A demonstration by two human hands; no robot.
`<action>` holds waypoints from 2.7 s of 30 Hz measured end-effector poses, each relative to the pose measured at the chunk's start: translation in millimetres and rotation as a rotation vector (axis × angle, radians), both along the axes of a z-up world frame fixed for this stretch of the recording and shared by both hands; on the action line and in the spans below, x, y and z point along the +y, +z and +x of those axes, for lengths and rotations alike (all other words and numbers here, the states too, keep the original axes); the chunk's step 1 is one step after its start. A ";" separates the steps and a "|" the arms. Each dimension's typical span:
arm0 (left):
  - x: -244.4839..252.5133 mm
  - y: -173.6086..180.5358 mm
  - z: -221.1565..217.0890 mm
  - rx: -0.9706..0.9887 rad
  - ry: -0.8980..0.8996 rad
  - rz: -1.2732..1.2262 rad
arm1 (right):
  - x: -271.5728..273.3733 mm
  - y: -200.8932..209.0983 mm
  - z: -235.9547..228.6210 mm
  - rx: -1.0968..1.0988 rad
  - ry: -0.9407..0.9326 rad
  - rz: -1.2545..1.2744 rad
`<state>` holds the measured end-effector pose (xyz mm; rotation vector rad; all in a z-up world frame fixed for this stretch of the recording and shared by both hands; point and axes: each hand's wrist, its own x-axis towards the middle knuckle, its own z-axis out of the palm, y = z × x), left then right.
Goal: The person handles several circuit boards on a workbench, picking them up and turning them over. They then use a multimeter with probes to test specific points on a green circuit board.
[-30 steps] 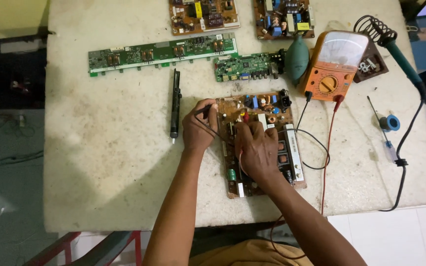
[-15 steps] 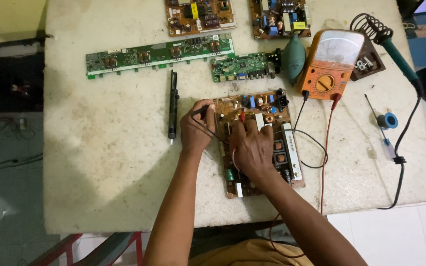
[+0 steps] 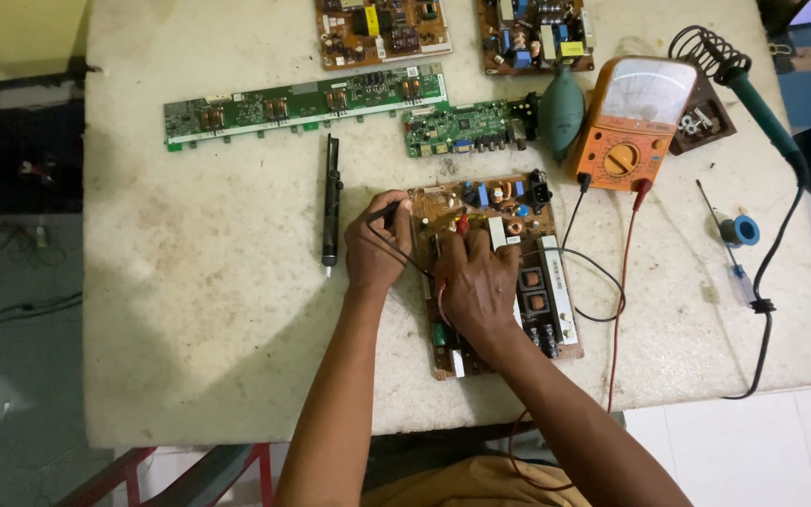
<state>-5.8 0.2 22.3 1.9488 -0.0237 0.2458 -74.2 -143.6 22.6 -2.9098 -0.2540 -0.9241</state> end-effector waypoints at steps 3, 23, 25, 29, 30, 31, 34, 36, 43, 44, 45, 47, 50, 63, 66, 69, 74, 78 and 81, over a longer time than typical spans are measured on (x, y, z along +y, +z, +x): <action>0.5 2.4 -1.4 -0.020 -0.004 0.006 | -1.1 -3.6 -1.5 0.042 -0.003 0.034; 4.4 -19.7 5.0 -0.032 -0.010 0.040 | 7.9 18.9 -5.9 0.094 -0.021 0.078; 1.2 -19.9 11.4 -0.037 -0.042 0.048 | 7.2 29.1 -4.0 0.089 -0.024 0.064; -3.2 -19.2 10.9 0.005 0.004 0.047 | 3.6 14.7 -3.1 0.064 -0.037 0.147; 3.6 -19.3 8.1 0.006 0.025 0.094 | 8.6 8.8 -4.2 0.068 -0.029 0.168; -0.5 -24.6 12.7 0.002 0.036 0.104 | 4.7 14.6 -4.5 0.064 -0.017 0.178; 3.2 -33.9 15.3 0.024 0.035 0.072 | 4.2 15.8 -4.2 0.183 -0.014 0.092; 0.4 -25.3 10.7 0.046 0.036 0.104 | 1.5 2.7 -1.9 0.084 -0.020 0.107; -2.4 -6.9 1.6 0.044 0.020 0.006 | -0.6 -11.7 -4.1 0.088 -0.031 0.143; -1.8 -7.6 2.5 0.035 0.023 0.001 | 1.1 -5.3 -5.2 0.085 -0.043 0.135; -1.1 -8.2 3.2 0.025 0.026 -0.003 | 2.9 1.2 -6.4 0.082 -0.055 0.127; -1.1 -9.8 4.4 0.017 0.018 0.001 | 3.2 0.9 -6.2 0.079 -0.062 0.123; -0.2 -8.6 3.5 0.018 0.001 -0.007 | 2.8 4.7 -6.3 0.057 -0.056 0.140; -0.2 -10.9 4.3 -0.020 -0.015 0.028 | -50.7 45.6 -37.3 0.005 0.114 1.182; -1.0 -12.8 3.9 -0.028 -0.003 0.046 | -51.9 -0.5 -43.8 0.052 0.068 1.211; -1.2 -13.0 3.4 -0.027 -0.012 0.032 | -56.1 -7.4 -52.5 0.050 0.024 0.892; -2.0 -14.1 5.1 -0.029 -0.001 0.058 | -48.1 -19.2 -42.4 -0.053 0.158 0.841; -2.4 -15.4 3.6 -0.045 0.005 0.046 | -56.2 -7.8 -39.3 -0.142 0.215 0.624; -1.8 -16.6 3.9 -0.028 0.000 0.038 | -56.0 -2.8 -38.7 -0.115 0.221 0.590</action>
